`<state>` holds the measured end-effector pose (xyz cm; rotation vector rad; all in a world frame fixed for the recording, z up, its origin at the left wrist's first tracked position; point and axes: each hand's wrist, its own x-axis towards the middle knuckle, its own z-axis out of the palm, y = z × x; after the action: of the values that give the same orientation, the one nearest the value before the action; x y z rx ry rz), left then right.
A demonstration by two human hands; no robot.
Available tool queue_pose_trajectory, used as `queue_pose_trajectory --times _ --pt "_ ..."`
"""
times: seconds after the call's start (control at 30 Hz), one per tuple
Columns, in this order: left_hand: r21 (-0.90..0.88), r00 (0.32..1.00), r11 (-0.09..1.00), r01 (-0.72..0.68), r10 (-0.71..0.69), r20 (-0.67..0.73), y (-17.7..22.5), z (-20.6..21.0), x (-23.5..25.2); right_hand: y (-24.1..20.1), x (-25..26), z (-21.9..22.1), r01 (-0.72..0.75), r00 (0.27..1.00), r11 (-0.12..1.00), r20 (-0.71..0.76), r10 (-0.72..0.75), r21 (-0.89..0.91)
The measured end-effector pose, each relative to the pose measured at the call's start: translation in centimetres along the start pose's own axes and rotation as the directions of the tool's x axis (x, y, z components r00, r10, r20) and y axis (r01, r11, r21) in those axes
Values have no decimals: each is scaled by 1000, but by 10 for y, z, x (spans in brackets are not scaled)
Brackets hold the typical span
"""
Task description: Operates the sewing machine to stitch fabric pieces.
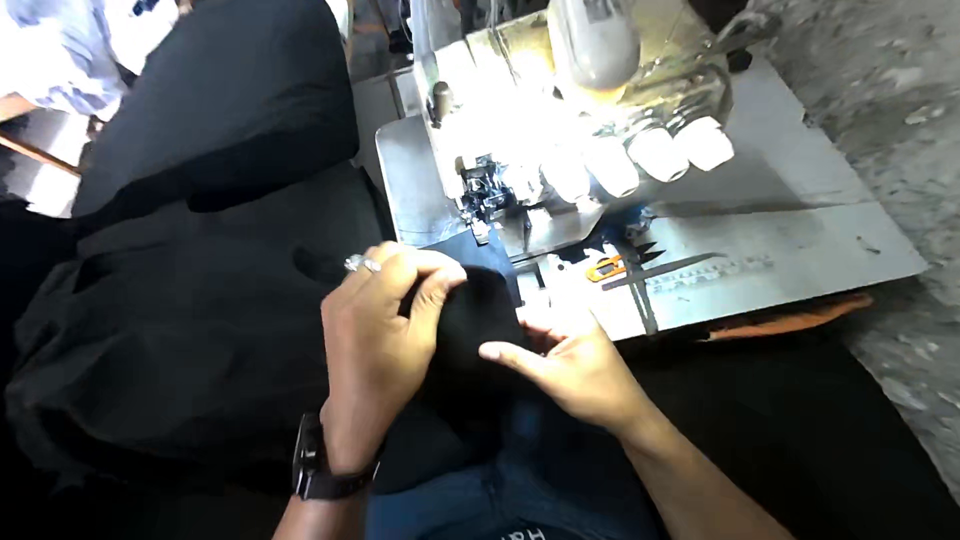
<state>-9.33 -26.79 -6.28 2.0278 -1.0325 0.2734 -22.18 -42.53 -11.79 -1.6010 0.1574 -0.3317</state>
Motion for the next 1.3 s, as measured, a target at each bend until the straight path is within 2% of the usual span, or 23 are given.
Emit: queue_pose_trajectory --times 0.1,0.23,0.4,0.5,0.57,0.73,0.87,0.97,1.17,1.3 --pt "62 999 998 29 -26 -44 -18 24 8 20 -3 -5 -87 994 996 -60 87 2" --pt "14 996 999 43 -41 -83 -17 32 12 15 -1 -14 -148 987 989 -66 149 21" --pt "40 996 996 77 -74 -57 -30 45 15 39 15 -11 -153 974 963 -199 109 -220" --pt "45 994 994 99 -97 -44 -32 47 14 46 15 -9 -98 969 940 -247 14 -328" --pt "40 993 993 113 -111 -42 -29 45 10 46 7 -9 -64 980 934 -201 -9 -352" --pt "20 988 987 157 -157 0 -23 40 4 34 -11 -7 -53 996 981 -76 39 -188" --pt "35 985 985 168 -169 27 -21 38 8 18 -9 -10 53 999 958 7 -53 -280" --pt "48 984 984 172 -174 33 -21 38 11 10 -5 -15 85 993 949 103 -56 -304" --pt "101 975 970 220 -222 13 -19 43 7 2 4 -23 -45 960 969 257 109 -243" --pt "188 974 956 225 -221 -44 -21 57 8 7 11 -25 -107 963 976 223 149 -187"
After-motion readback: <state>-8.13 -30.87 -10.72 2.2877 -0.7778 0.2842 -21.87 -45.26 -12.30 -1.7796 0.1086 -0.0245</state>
